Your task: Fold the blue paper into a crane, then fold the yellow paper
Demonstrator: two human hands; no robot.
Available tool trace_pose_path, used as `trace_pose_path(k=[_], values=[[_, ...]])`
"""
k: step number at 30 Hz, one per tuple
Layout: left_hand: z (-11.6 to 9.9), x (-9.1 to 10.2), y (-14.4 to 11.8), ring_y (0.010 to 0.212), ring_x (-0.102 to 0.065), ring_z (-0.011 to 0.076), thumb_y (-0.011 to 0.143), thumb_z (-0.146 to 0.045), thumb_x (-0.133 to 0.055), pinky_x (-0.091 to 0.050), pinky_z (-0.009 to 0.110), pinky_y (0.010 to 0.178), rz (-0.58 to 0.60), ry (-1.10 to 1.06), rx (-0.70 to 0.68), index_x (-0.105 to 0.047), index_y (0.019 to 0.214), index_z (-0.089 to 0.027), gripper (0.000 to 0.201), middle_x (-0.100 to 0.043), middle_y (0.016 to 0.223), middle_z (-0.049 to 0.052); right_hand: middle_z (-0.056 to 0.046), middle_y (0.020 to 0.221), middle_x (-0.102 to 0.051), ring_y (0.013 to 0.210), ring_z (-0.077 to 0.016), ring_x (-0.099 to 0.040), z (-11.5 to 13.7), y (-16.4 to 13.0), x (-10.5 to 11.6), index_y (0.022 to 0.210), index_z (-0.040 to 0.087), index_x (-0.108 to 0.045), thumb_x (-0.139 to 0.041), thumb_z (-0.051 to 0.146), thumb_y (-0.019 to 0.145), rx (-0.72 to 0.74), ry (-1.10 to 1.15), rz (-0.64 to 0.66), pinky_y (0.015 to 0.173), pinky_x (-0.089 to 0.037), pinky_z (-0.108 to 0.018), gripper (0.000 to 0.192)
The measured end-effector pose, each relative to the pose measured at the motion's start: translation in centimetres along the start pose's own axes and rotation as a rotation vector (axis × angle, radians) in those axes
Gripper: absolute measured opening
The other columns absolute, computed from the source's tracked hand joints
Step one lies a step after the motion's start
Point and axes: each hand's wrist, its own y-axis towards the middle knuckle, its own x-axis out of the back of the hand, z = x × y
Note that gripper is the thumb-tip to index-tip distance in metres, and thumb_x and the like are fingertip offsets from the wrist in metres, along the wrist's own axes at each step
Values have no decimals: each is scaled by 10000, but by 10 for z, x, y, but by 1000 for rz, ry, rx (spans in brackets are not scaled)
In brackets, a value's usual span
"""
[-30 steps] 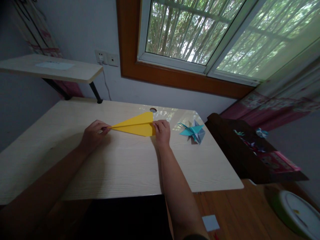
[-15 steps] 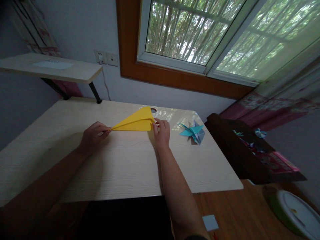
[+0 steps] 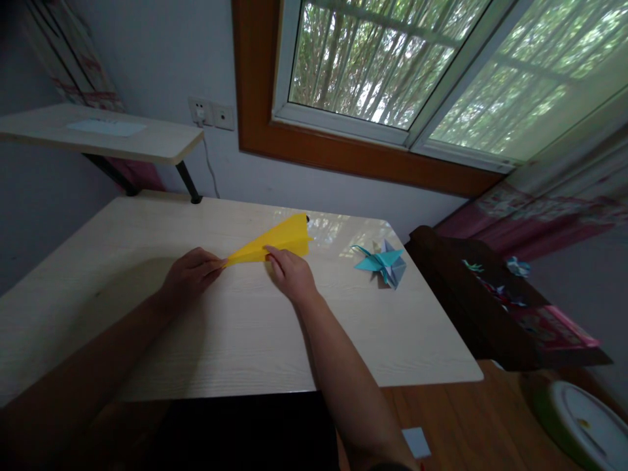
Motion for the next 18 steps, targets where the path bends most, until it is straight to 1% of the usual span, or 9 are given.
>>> trace_pose_path(k=[3, 6, 10, 15, 18], values=[[0, 0, -1, 816, -631, 178, 970, -189, -612, -553, 326, 763, 23, -13, 29, -707, 1103, -245, 172, -717, 942, 56, -63, 962, -792, 849, -184, -734, -6, -2, 0, 1173, 237, -726, -542, 331, 1034, -28, -48, -45, 772, -555, -301, 249], [2, -2, 0, 846, -637, 185, 976, -199, -606, -563, 327, 781, 23, -29, 65, -702, 1085, -222, 147, -700, 940, 69, -54, 864, -785, 760, -169, -722, -10, -4, 1, 1076, 237, -768, -572, 385, 1023, -43, -96, -91, 690, -519, -276, 251], [7, -4, 0, 893, -646, 194, 981, -227, -604, -573, 342, 830, 6, -36, 118, -687, 1072, -217, 124, -691, 970, 73, -42, 781, -753, 665, -140, -671, -9, -6, 2, 1084, 248, -777, -582, 395, 1021, -25, -170, -105, 604, -437, -257, 252], [9, -5, 0, 900, -656, 189, 969, -254, -638, -572, 325, 826, -17, -50, 161, -680, 1060, -221, 106, -692, 983, 68, -24, 712, -694, 625, -129, -594, -6, -5, 3, 1103, 258, -773, -572, 382, 1029, 27, -233, -117, 590, -368, -276, 247], [9, -4, -1, 833, -643, 167, 969, -273, -644, -564, 298, 775, -29, -47, 189, -673, 1089, -225, 132, -677, 983, 56, -28, 668, -631, 647, -158, -539, -5, -3, 6, 1058, 263, -783, -568, 383, 1028, 62, -277, -122, 616, -356, -314, 248]])
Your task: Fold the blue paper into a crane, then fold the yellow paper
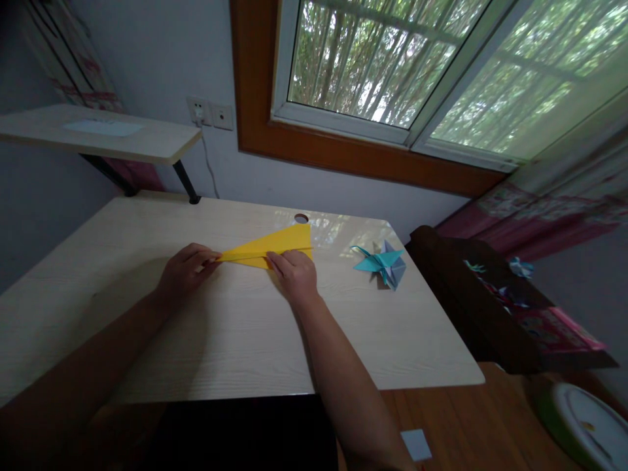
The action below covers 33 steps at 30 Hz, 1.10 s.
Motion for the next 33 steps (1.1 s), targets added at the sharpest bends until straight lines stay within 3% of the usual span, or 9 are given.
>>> trace_pose_path(k=[5, 10, 14, 22, 29, 33], values=[[3, 3, 0, 752, -603, 151, 953, -354, -678, -549, 301, 738, -28, 35, 100, -638, 1188, -227, 270, -631, 971, 45, -50, 717, -595, 748, -211, -484, 3, 6, 7, 1022, 302, -783, -612, 386, 1000, 27, -130, -90, 681, -359, -366, 192], [4, 3, 1, 772, -598, 156, 943, -388, -687, -548, 312, 751, -12, 9, 125, -629, 1204, -240, 306, -618, 993, 40, -77, 935, -637, 928, -256, -470, 7, 8, 8, 955, 326, -762, -667, 406, 961, -64, -147, -172, 834, -391, -430, 124], [4, 2, 1, 760, -591, 151, 947, -388, -677, -545, 309, 744, -12, 5, 120, -644, 1197, -240, 292, -616, 992, 37, -83, 1036, -639, 1020, -279, -458, 6, 6, 5, 981, 328, -745, -663, 391, 964, -102, -88, -134, 895, -377, -464, 104], [1, 3, 3, 760, -613, 151, 972, -298, -639, -553, 287, 706, 46, -71, 73, -713, 1065, -220, 142, -655, 945, 53, -77, 1027, -654, 1017, -276, -472, 6, 5, 4, 973, 312, -745, -651, 373, 971, -67, -23, -54, 905, -383, -466, 112], [-1, 6, 3, 811, -646, 165, 964, -247, -640, -565, 291, 705, -9, -83, 68, -720, 982, -217, 88, -681, 916, 54, -74, 1038, -641, 1030, -281, -478, 6, 5, 4, 1009, 326, -751, -662, 349, 962, -84, 23, -47, 936, -402, -478, 104], [-1, 10, 4, 717, -621, 141, 946, -248, -661, -547, 279, 664, -77, -61, 96, -727, 949, -209, 77, -673, 870, 37, -89, 1057, -618, 1057, -287, -494, 2, 6, 7, 1120, 326, -731, -662, 327, 960, -129, 18, -117, 974, -410, -489, 174]])
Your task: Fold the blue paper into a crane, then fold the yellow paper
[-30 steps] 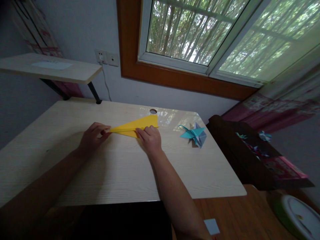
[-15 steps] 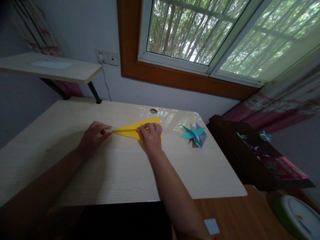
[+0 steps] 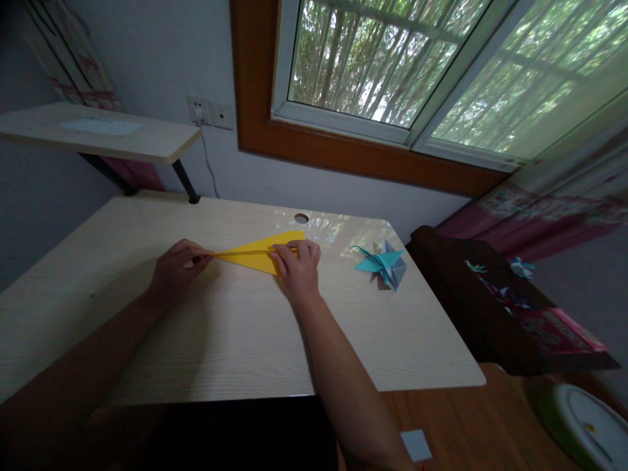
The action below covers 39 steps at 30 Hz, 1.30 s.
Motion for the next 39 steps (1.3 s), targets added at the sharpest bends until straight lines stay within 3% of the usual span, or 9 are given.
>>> trace_pose_path(k=[4, 8, 13, 17, 24, 29, 35, 39], values=[[1, 1, 0, 674, -600, 130, 938, -248, -672, -537, 271, 637, -37, 16, 21, -719, 918, -198, 72, -645, 832, 28, -94, 1090, -593, 1096, -288, -507, -3, 1, 2, 1187, 326, -706, -637, 281, 965, -52, -16, -91, 1036, -381, -525, 236], [0, -1, 0, 647, -581, 132, 927, -213, -670, -525, 271, 609, -28, 37, -30, -695, 876, -188, 62, -617, 781, 20, -91, 1056, -618, 1059, -274, -541, -4, 0, 2, 1202, 309, -699, -602, 247, 973, -49, 11, -75, 987, -418, -489, 256], [-3, -6, -1, 665, -578, 158, 916, -199, -661, -507, 285, 601, 9, 141, -146, -666, 822, -195, 94, -606, 744, 28, -93, 1008, -691, 933, -235, -603, 4, -3, -5, 1351, 258, -630, -508, 213, 1010, 131, 155, 163, 864, -489, -392, 364], [-9, -9, -5, 702, -597, 158, 921, -187, -657, -499, 274, 613, 65, 239, -292, -675, 935, -209, 32, -634, 784, 26, -98, 1039, -732, 923, -227, -640, 18, -2, -9, 1457, 226, -537, -465, 257, 1042, 224, 190, 312, 842, -517, -379, 423], [-25, -9, -8, 681, -590, 139, 963, -155, -603, -501, 271, 617, 157, 263, -471, -637, 1015, -220, 90, -642, 780, -1, -130, 1100, -751, 992, -237, -686, 26, 0, -8, 1317, 178, -649, -448, 289, 1055, 209, 264, 327, 898, -568, -405, 348], [-28, -10, -4, 754, -629, 155, 974, -204, -619, -553, 291, 688, 280, 142, -521, -611, 1099, -211, 125, -693, 885, 23, -124, 1111, -756, 1030, -226, -697, 26, 1, -3, 1201, 177, -689, -451, 266, 1050, 149, 319, 208, 937, -580, -388, 295], [-22, -9, -7, 805, -637, 170, 956, -207, -653, -558, 297, 718, 221, 95, -453, -587, 1208, -218, 261, -685, 942, 40, -118, 1060, -732, 997, -226, -678, 22, 2, -5, 1134, 197, -688, -556, 280, 1004, 83, 286, 148, 895, -577, -375, 203], [-8, -8, -8, 850, -629, 182, 950, -240, -666, -553, 322, 766, 43, 98, -266, -603, 1216, -268, 275, -666, 976, 37, -107, 1063, -725, 1001, -237, -635, 13, 1, -9, 1103, 214, -692, -532, 207, 1006, 101, 206, 191, 881, -537, -393, 187]])
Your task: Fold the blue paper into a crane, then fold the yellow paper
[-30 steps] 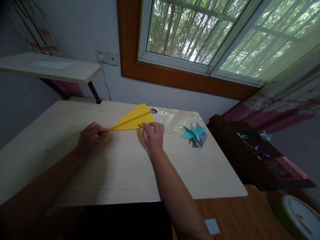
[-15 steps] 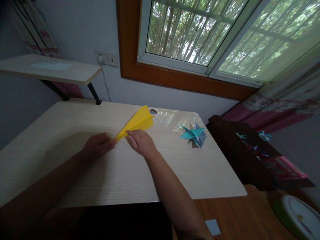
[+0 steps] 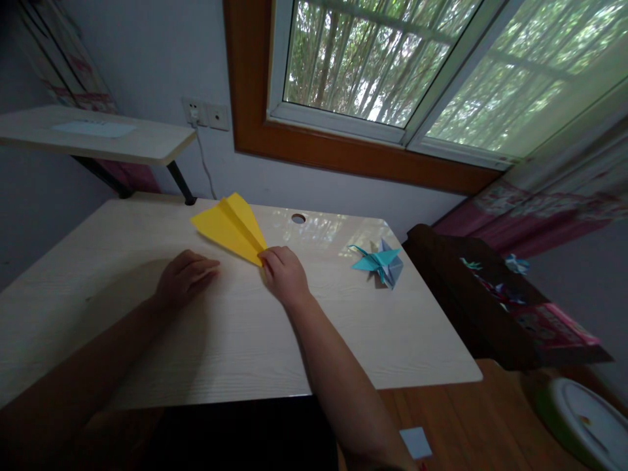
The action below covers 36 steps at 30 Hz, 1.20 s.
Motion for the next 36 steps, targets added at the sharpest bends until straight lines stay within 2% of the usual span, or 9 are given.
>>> trace_pose_path(k=[2, 4, 7, 12, 16, 19, 23, 28, 36], values=[[8, 1, 0, 921, -625, 221, 932, -328, -693, -546, 379, 827, -143, 74, 157, -624, 1178, -272, 261, -647, 991, 53, -96, 1063, -730, 988, -244, -616, -4, -1, 1, 1083, 211, -691, -549, 191, 999, 23, -48, 39, 864, -509, -399, 166], [16, 2, 1, 1060, -594, 280, 895, -428, -728, -506, 467, 939, -191, 127, 318, -618, 1229, -262, 389, -638, 1085, 90, -85, 1059, -733, 973, -245, -601, -7, -2, 3, 1063, 206, -686, -558, 169, 991, 42, -95, 74, 848, -481, -399, 151], [23, 5, 2, 1172, -534, 324, 860, -536, -741, -415, 533, 1044, -213, 197, 410, -617, 1299, -252, 538, -601, 1199, 125, -80, 1029, -736, 953, -249, -585, -10, -3, 3, 1053, 192, -672, -558, 143, 985, 34, -155, 95, 826, -452, -393, 142], [26, 4, 1, 1143, -555, 296, 907, -582, -664, -384, 513, 1048, -121, 172, 383, -706, 1204, -278, 427, -592, 1221, 100, -82, 1004, -744, 953, -251, -583, -14, -4, 1, 1083, 194, -662, -577, 169, 989, 17, -183, 84, 824, -435, -388, 129], [26, 4, 1, 1052, -577, 262, 942, -519, -648, -398, 472, 1000, -98, 90, 350, -759, 1007, -287, 265, -657, 1072, 65, -70, 974, -746, 943, -237, -597, -16, -5, 3, 1074, 207, -674, -562, 201, 1013, 9, -130, 26, 822, -444, -376, 128], [25, 6, 2, 962, -585, 242, 950, -481, -649, -399, 451, 967, -92, 63, 336, -763, 901, -296, 223, -686, 957, 36, -60, 955, -748, 943, -234, -603, -20, -5, 5, 1102, 222, -680, -563, 253, 1025, -11, -92, 1, 833, -458, -374, 143], [23, 8, 3, 918, -597, 223, 961, -486, -634, -402, 439, 947, -106, 52, 368, -766, 886, -303, 237, -705, 907, 19, -59, 976, -761, 925, -236, -599, -28, -6, 7, 1120, 240, -694, -592, 286, 1013, -61, -69, -26, 844, -481, -380, 155], [24, 9, 3, 886, -610, 213, 965, -454, -638, -418, 438, 917, -97, 47, 380, -763, 888, -294, 216, -713, 896, 10, -60, 922, -770, 886, -246, -589, -36, -7, 11, 1046, 241, -727, -629, 297, 991, -86, -70, -64, 810, -489, -389, 127], [24, 8, 3, 870, -595, 216, 962, -435, -651, -432, 396, 849, -116, 19, 324, -755, 907, -297, 181, -704, 879, 7, -58, 976, -769, 905, -230, -603, -21, -4, 12, 1035, 242, -743, -611, 343, 1003, -13, -86, 42, 873, -463, -423, 169]])
